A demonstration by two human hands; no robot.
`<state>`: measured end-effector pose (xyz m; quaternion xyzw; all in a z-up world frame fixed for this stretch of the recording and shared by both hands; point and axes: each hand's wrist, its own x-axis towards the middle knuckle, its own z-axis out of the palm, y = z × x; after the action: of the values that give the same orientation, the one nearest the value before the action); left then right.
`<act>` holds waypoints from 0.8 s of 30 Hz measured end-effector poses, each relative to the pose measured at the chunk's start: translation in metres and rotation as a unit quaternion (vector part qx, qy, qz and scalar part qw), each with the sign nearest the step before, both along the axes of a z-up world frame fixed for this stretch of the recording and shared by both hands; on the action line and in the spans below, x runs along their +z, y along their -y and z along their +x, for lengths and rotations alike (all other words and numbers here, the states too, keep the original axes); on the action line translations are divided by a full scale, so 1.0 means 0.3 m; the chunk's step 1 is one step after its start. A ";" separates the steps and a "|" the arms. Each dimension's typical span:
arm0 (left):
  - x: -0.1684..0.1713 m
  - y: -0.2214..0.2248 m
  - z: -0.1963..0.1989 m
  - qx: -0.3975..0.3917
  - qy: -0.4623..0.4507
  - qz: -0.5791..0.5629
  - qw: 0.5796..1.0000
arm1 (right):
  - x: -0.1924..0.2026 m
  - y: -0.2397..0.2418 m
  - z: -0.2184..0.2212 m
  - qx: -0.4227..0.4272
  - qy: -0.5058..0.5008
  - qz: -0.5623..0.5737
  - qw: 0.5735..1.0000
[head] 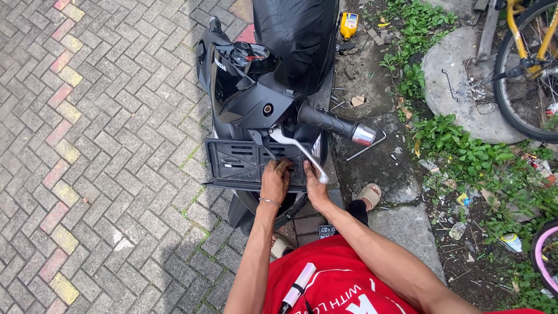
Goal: Removing the license plate and its mounting bracket from a motorcycle using a wrench.
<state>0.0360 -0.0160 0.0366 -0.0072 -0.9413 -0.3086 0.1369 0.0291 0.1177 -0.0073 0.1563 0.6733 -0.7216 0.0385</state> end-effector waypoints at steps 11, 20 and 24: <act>-0.064 -0.043 -0.004 0.105 0.070 0.054 0.991 | -0.020 0.000 0.002 0.003 -0.002 0.059 0.998; -0.043 -0.012 -0.002 0.010 0.011 0.000 1.000 | 0.020 -0.001 -0.009 0.002 0.001 0.030 1.000; 0.021 -0.002 0.008 0.091 0.042 0.000 0.995 | -0.062 -0.004 -0.031 0.005 -0.009 0.020 1.000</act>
<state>0.0384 -0.0153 0.0430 0.0911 -0.9429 -0.2949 0.1248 0.0199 0.1188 -0.0258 0.1476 0.6888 -0.7090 0.0329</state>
